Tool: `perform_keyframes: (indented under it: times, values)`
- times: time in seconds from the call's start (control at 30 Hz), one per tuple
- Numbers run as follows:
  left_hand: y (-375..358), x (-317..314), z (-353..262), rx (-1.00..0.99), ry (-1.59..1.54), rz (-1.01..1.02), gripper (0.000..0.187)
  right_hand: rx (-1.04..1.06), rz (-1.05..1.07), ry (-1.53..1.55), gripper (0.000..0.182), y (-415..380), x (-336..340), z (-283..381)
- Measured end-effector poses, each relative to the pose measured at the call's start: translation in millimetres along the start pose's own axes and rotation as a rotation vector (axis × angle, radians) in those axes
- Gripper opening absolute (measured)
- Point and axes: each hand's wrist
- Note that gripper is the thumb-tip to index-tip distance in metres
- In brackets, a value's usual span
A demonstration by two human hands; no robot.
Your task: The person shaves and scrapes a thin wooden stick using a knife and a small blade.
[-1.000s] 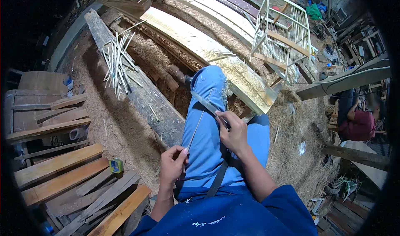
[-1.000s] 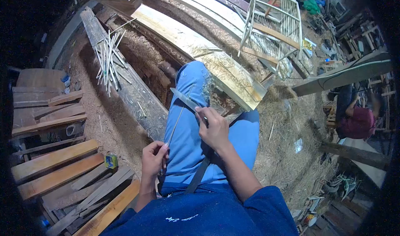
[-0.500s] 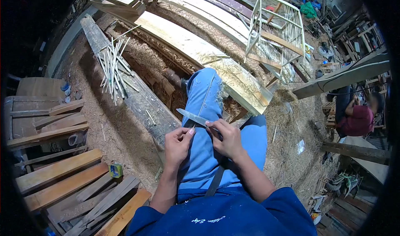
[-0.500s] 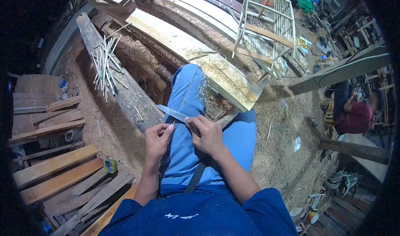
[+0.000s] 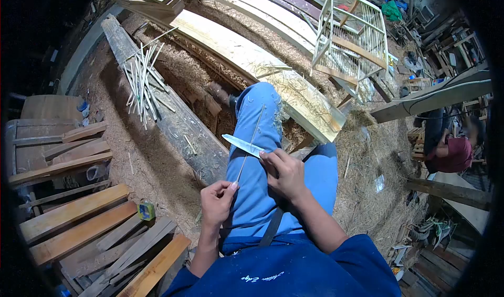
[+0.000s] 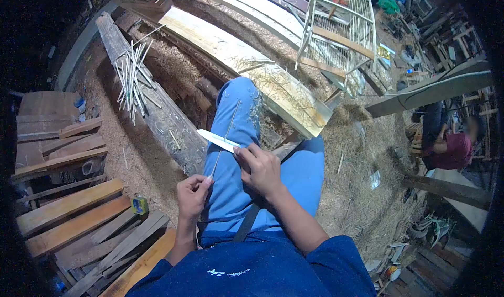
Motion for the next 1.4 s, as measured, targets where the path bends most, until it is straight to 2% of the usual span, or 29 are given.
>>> perform_keyframes:
  times: [0.2,0.37,0.43,0.57,0.67,0.7,0.8,0.87,0.97,1.13,1.4]
  values:
    - [-17,13,5,-0.036,-0.01,0.002,0.018,0.007,-0.005,-0.019,0.016,0,-1,0]
    - [-36,30,11,0.026,0.055,0.011,0.014,-0.039,-0.012,-0.082,0.016,2,2,-11]
    - [-42,39,18,0.048,0.038,0.002,0.014,-0.157,-0.103,-0.054,0.012,15,6,-24]
    - [-36,41,19,0.048,0.007,-0.036,0.013,-0.095,-0.144,0.071,0.012,21,3,-23]
    - [-12,22,6,0.006,-0.023,0.009,0.017,-0.123,-0.066,0.158,0.014,11,-2,-10]
    - [-5,13,-2,0.003,-0.026,0.01,0.017,-0.053,-0.06,0.134,0.015,8,-3,-7]
    - [16,-10,-26,0.067,-0.009,0.04,0.018,-0.012,-0.027,0.139,0.015,3,4,3]
    - [29,-16,-33,0.05,0.019,0.058,0.018,-0.05,0.102,0.081,0.013,1,11,9]
    - [36,-23,-43,0.054,0.036,0.071,0.017,-0.012,0.103,0.089,0.013,-3,12,9]
    - [39,-22,-26,-0.056,0.074,0.082,0.02,-0.017,0.065,0.09,0.014,-3,14,6]
    - [20,-8,-12,-0.04,0.002,0.075,0.018,-0.027,0.045,-0.019,0.015,-6,8,3]
Point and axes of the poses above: each hand's wrist, its own y-axis towards the middle knuckle, its own x-axis out of the back of the hand, z = x × y, and after that the axes turned 2 degrees about x, right-handed
